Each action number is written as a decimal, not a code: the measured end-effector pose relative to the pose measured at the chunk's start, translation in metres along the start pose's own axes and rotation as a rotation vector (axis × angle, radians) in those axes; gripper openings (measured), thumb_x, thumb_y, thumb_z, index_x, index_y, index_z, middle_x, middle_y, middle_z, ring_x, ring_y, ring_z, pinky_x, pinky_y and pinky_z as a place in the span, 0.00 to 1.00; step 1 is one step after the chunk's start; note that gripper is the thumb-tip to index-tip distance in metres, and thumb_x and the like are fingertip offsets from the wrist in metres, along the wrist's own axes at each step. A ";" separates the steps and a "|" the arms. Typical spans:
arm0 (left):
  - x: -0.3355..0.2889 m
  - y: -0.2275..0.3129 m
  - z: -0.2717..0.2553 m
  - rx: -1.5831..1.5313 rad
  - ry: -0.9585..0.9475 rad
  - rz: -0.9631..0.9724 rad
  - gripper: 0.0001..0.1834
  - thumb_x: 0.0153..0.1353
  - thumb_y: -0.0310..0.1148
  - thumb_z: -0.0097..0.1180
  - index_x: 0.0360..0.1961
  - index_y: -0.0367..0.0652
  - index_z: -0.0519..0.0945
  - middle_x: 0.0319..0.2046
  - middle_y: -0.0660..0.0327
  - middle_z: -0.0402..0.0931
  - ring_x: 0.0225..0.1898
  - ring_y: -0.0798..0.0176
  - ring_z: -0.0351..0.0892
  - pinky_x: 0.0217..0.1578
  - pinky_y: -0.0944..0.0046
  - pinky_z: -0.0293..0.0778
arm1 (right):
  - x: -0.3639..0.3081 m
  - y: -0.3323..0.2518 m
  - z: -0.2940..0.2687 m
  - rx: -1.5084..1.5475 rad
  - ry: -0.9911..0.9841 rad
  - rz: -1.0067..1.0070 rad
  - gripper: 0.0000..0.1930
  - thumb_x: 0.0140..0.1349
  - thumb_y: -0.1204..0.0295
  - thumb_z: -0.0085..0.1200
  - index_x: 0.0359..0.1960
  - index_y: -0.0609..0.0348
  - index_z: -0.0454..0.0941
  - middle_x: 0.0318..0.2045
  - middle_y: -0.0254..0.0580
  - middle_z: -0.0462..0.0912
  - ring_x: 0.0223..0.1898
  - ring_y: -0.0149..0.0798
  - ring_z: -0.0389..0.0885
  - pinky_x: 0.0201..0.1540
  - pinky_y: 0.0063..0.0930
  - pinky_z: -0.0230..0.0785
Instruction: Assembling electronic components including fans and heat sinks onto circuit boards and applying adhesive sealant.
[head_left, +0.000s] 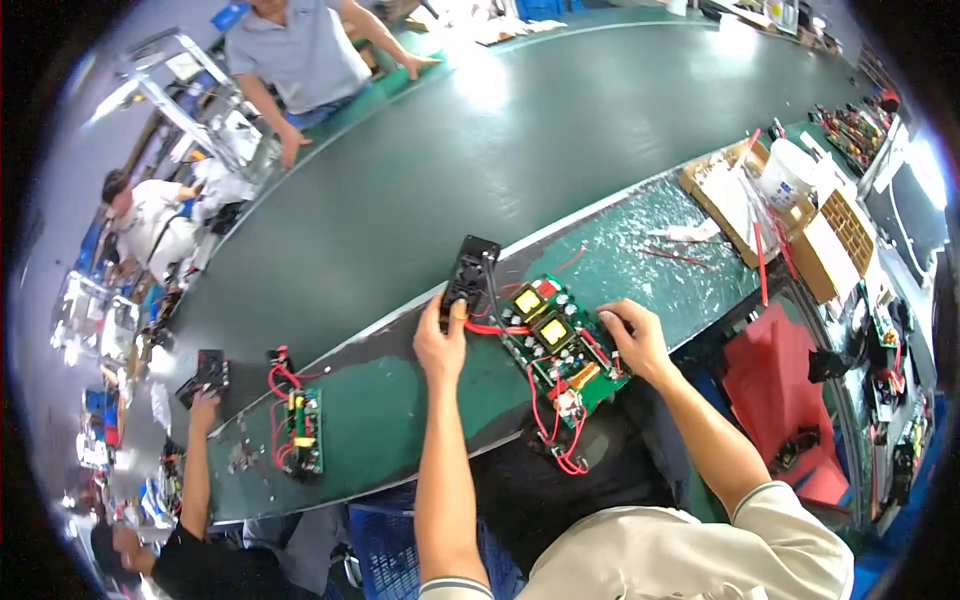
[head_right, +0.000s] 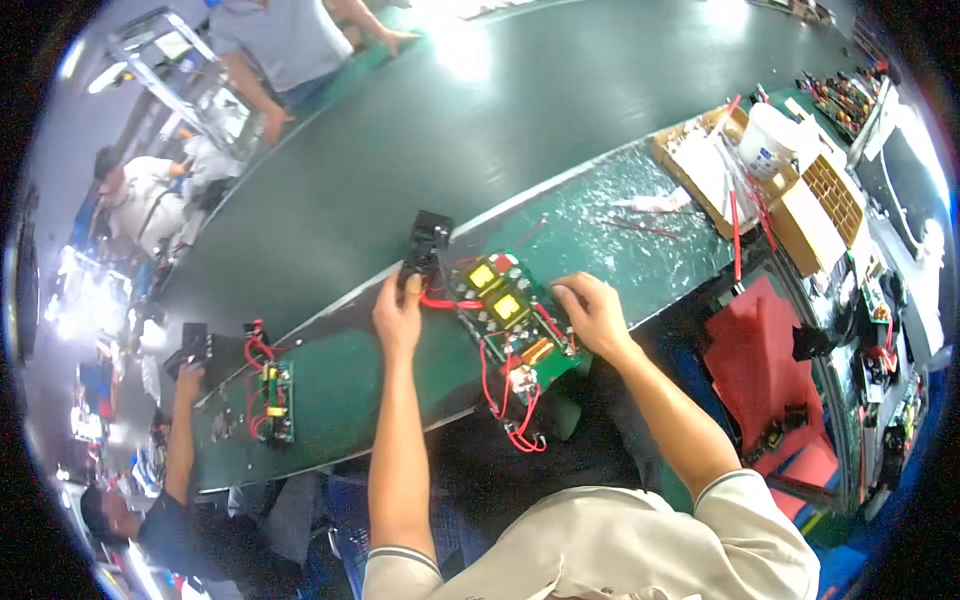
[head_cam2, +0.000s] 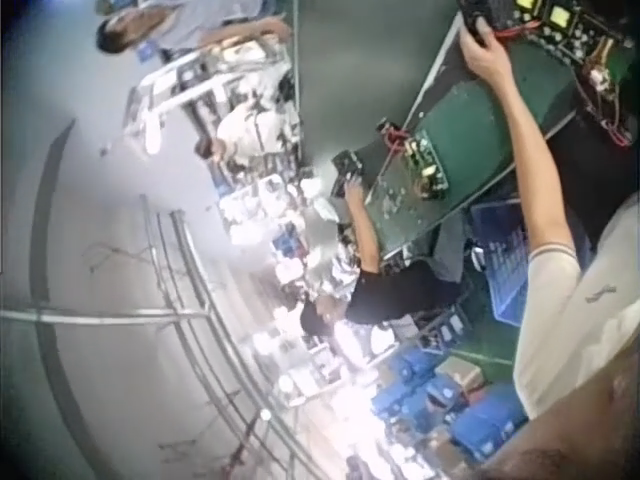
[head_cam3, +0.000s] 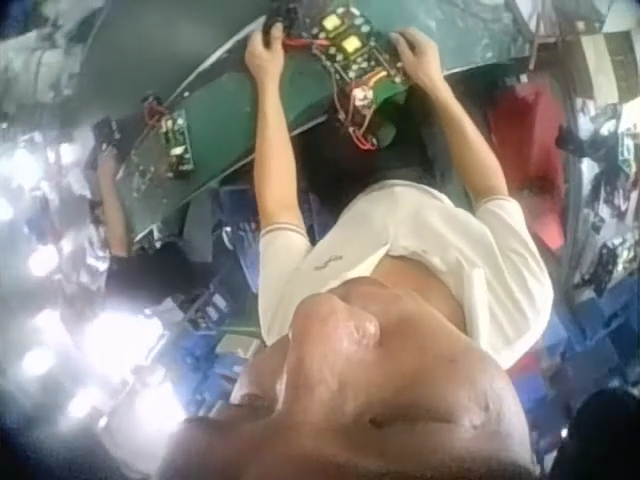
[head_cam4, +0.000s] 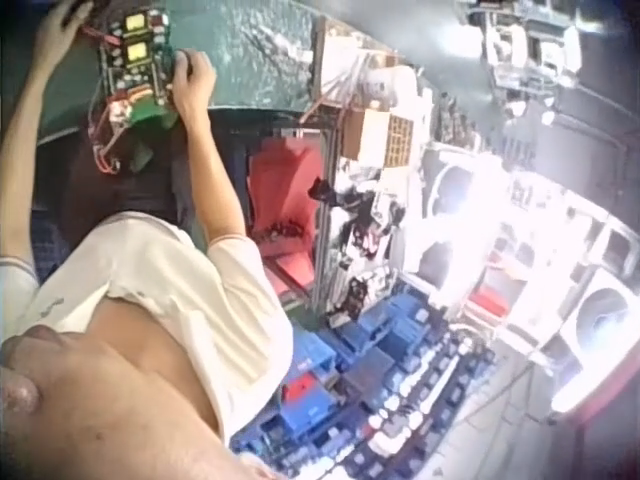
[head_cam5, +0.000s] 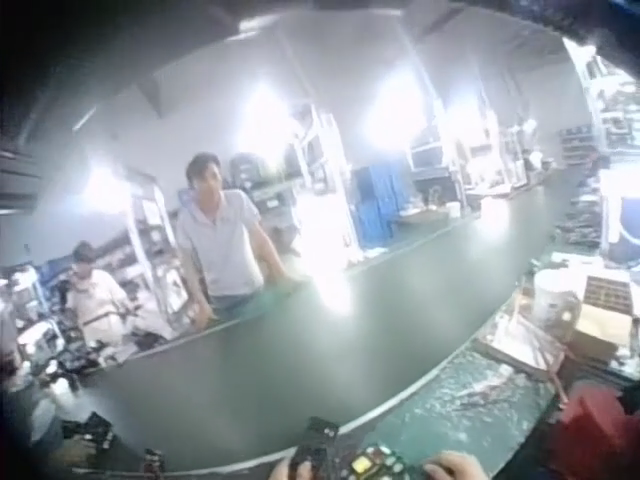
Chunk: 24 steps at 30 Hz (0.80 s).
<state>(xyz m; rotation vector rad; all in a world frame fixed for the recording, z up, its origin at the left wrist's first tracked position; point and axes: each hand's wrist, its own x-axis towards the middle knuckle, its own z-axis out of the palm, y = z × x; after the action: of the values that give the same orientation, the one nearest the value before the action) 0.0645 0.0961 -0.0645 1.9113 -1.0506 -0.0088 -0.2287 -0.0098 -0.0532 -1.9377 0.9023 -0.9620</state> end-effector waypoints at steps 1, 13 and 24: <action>-0.002 0.009 0.001 -0.045 -0.041 -0.064 0.30 0.62 0.51 0.57 0.53 0.35 0.76 0.41 0.50 0.82 0.42 0.58 0.82 0.45 0.61 0.74 | -0.002 0.004 -0.001 0.011 0.023 0.048 0.08 0.63 0.73 0.52 0.39 0.64 0.81 0.27 0.43 0.79 0.30 0.34 0.77 0.35 0.28 0.69; -0.061 0.004 -0.022 -0.023 0.127 -0.059 0.30 0.61 0.37 0.60 0.62 0.38 0.67 0.53 0.51 0.72 0.53 0.55 0.74 0.52 0.59 0.72 | 0.005 0.025 0.003 0.040 0.041 0.094 0.11 0.66 0.69 0.51 0.39 0.66 0.80 0.27 0.38 0.81 0.30 0.27 0.74 0.35 0.24 0.68; -0.110 -0.004 -0.182 -0.049 0.251 -0.194 0.20 0.60 0.35 0.61 0.52 0.40 0.77 0.53 0.53 0.74 0.56 0.57 0.73 0.58 0.60 0.67 | 0.000 0.034 -0.011 0.089 0.060 0.026 0.10 0.68 0.70 0.50 0.38 0.66 0.80 0.28 0.32 0.77 0.30 0.23 0.71 0.35 0.18 0.64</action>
<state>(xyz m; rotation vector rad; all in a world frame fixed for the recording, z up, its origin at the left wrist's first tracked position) 0.0697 0.3002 -0.0057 1.9062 -0.6897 0.0922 -0.2470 -0.0283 -0.0780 -1.8266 0.9010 -1.0322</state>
